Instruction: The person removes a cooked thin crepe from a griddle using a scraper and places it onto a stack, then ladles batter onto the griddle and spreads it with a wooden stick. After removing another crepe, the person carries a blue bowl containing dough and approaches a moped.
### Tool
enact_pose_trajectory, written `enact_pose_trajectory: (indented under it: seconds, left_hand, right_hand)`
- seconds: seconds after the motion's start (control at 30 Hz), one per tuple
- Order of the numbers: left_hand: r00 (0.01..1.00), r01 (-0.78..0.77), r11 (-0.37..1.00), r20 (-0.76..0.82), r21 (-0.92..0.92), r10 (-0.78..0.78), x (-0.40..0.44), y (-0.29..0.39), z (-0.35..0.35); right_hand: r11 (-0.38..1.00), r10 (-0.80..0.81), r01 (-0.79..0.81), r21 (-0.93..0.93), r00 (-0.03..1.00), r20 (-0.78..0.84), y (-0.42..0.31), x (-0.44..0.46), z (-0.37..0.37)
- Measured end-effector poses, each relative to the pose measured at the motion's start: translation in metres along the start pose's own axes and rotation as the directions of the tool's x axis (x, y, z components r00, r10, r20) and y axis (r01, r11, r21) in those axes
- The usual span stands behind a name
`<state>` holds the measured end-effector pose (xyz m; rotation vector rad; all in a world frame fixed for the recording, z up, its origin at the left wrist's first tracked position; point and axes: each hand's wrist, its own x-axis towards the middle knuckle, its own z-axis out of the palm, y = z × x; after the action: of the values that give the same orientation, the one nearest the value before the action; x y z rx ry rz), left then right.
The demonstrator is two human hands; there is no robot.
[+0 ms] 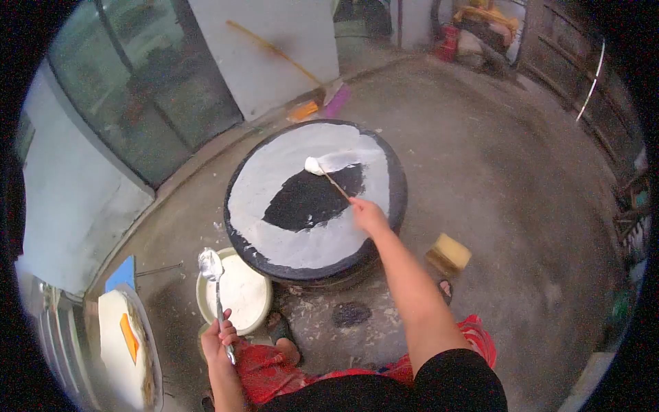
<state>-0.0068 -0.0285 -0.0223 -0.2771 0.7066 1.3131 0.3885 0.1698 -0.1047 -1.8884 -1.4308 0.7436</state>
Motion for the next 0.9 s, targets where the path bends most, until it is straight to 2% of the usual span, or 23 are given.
enact_pose_trajectory:
  seconds: [0.07, 0.1, 0.13, 0.2, 0.33, 0.4, 0.43, 0.47, 0.53, 0.57, 0.63, 0.67, 0.73, 0.77, 0.8, 0.87, 0.9]
  left_hand:
    - [0.999, -0.029, 1.0, -0.025, 0.01, 0.03, -0.005, -0.005, 0.005]
    - [0.998, -0.044, 0.998, -0.035, 0.035, 0.046, -0.007, -0.006, 0.004]
    - [0.997, -0.057, 0.996, -0.043, 0.064, 0.06, -0.009, -0.006, 0.004]
    - [0.996, -0.058, 0.997, -0.058, 0.047, 0.061, -0.009, -0.004, 0.003]
    - [0.997, -0.06, 0.997, -0.045, 0.038, 0.061, -0.011, 0.002, 0.001]
    - [0.997, -0.066, 0.997, -0.048, 0.043, 0.068, -0.011, 0.002, 0.0]
    - [0.996, -0.076, 0.995, -0.046, 0.071, 0.079, -0.011, 0.003, -0.002]
    - [0.995, -0.085, 0.991, -0.045, 0.104, 0.09, -0.013, 0.004, -0.003]
    - [0.996, -0.078, 0.993, -0.038, 0.083, 0.081, -0.013, 0.005, -0.002]
    - [0.997, -0.068, 0.996, -0.029, 0.065, 0.07, -0.013, 0.004, -0.002]
    - [0.996, -0.066, 0.996, -0.049, 0.064, 0.069, -0.015, 0.004, -0.002]
    - [0.996, -0.065, 0.996, -0.064, 0.064, 0.069, -0.015, 0.006, -0.001]
    - [0.996, -0.072, 0.995, -0.053, 0.075, 0.076, -0.014, 0.007, -0.003]
    - [0.996, -0.071, 0.993, -0.045, 0.092, 0.076, -0.015, 0.007, -0.005]
    - [0.996, -0.074, 0.993, -0.05, 0.092, 0.079, -0.017, 0.007, -0.006]
    - [0.994, -0.082, 0.992, -0.061, 0.093, 0.088, -0.018, 0.008, -0.002]
    - [0.994, -0.085, 0.992, -0.063, 0.089, 0.091, -0.017, 0.009, -0.005]
  right_hand:
    - [0.979, 0.173, -0.181, -0.094, 0.981, -0.086, -0.03, -0.004, -0.019]
    - [0.987, 0.154, -0.16, -0.019, 0.971, -0.182, -0.014, 0.004, -0.005]
    - [0.987, 0.152, -0.158, -0.019, 0.973, -0.175, -0.01, 0.006, 0.009]
    - [0.998, 0.0, -0.002, -0.067, 1.0, -0.021, -0.01, 0.008, 0.026]
    - [0.995, -0.072, 0.078, -0.068, 0.994, 0.081, -0.008, -0.003, 0.005]
    - [0.985, 0.086, -0.11, -0.129, 0.981, -0.174, -0.014, -0.018, -0.011]
    - [0.988, 0.143, -0.15, -0.029, 0.976, -0.163, -0.009, -0.019, -0.009]
    - [0.988, 0.145, -0.152, -0.03, 0.977, -0.157, -0.003, -0.019, 0.006]
    - [0.995, -0.096, 0.096, -0.009, 0.993, -0.064, 0.0, -0.019, 0.037]
    - [0.996, -0.095, 0.094, -0.01, 0.994, -0.061, -0.001, -0.019, 0.04]
    - [0.986, -0.156, 0.161, -0.046, 0.983, 0.101, -0.011, -0.011, 0.041]
    - [0.985, -0.162, 0.167, -0.044, 0.982, 0.101, -0.027, -0.012, 0.031]
    - [0.987, 0.025, -0.027, -0.156, 1.0, -0.013, -0.051, -0.017, 0.011]
    - [0.99, 0.085, -0.095, -0.102, 0.992, -0.098, -0.04, -0.005, 0.022]
    - [0.99, 0.086, -0.095, -0.101, 0.992, -0.092, -0.036, -0.007, 0.03]
    - [0.99, -0.097, 0.106, -0.093, 0.99, 0.099, -0.041, -0.01, 0.038]
    - [0.99, -0.099, 0.109, -0.094, 0.99, 0.104, -0.04, -0.011, 0.034]
